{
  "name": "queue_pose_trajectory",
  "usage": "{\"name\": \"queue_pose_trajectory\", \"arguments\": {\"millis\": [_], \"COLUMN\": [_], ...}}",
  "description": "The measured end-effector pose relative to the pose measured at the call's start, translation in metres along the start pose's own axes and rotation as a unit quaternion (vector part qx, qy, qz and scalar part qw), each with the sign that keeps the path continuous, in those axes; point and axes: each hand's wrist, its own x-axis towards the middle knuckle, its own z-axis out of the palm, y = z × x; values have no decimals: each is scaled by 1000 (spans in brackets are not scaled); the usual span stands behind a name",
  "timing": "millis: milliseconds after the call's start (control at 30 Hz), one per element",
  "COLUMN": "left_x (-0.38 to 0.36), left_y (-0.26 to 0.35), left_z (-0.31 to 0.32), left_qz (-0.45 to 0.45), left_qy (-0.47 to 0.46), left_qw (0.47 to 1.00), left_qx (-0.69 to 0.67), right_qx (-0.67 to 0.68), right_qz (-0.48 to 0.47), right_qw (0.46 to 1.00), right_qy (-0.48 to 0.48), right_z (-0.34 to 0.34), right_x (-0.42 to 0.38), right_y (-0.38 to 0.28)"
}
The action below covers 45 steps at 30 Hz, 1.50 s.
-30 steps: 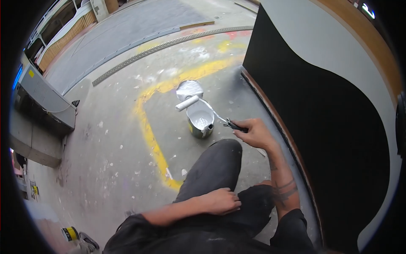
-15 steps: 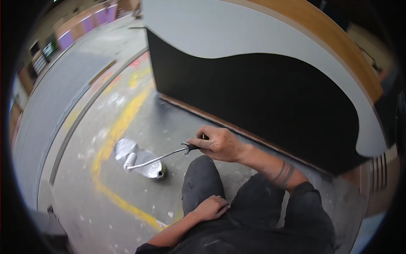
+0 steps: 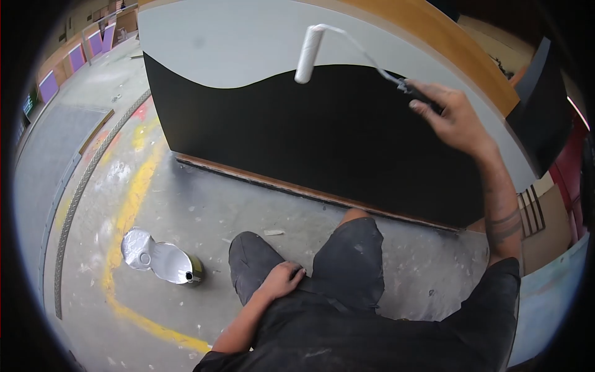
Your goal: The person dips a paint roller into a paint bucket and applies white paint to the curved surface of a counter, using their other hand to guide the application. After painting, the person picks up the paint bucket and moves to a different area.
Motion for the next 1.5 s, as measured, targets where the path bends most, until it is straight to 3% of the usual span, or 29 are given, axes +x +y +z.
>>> {"name": "queue_pose_trajectory", "arguments": {"millis": [100,233,300,333,433,500,600,667,800,900,1500], "left_x": [17,27,35,46,115,160,213,239,279,298,370], "left_y": [0,-11,-31,-39,-15,22,58,68,81,92,136], "left_z": [-7,-7,-7,-12,-61,-105,-143,-158,-181,-193,-182], "left_qz": [-107,-156,-166,-214,-98,-27,14,44,57,55,47], "left_qy": [-48,-79,-6,26,90,58,24,-24,-32,-19,-71], "left_qw": [993,985,925,825,727,677,650,617,632,646,675], "left_qx": [6,5,-342,-522,-674,-733,-760,-785,-772,-761,-733], "right_qx": [-3,-57,-56,-62,-69,-72,-62,-53,-59,-28,-71], "right_qz": [16,10,12,21,20,11,-30,38,54,-19,62], "right_qw": [1000,998,998,998,997,997,998,997,996,999,995], "right_qy": [2,4,-3,-10,-11,-4,-1,-43,-50,-13,-29], "right_z": [-16,-26,-21,-18,-9,-1,3,0,3,7,-31], "right_x": [16,42,49,54,64,69,78,84,94,96,41], "right_y": [24,44,50,52,59,71,83,71,81,95,111]}}
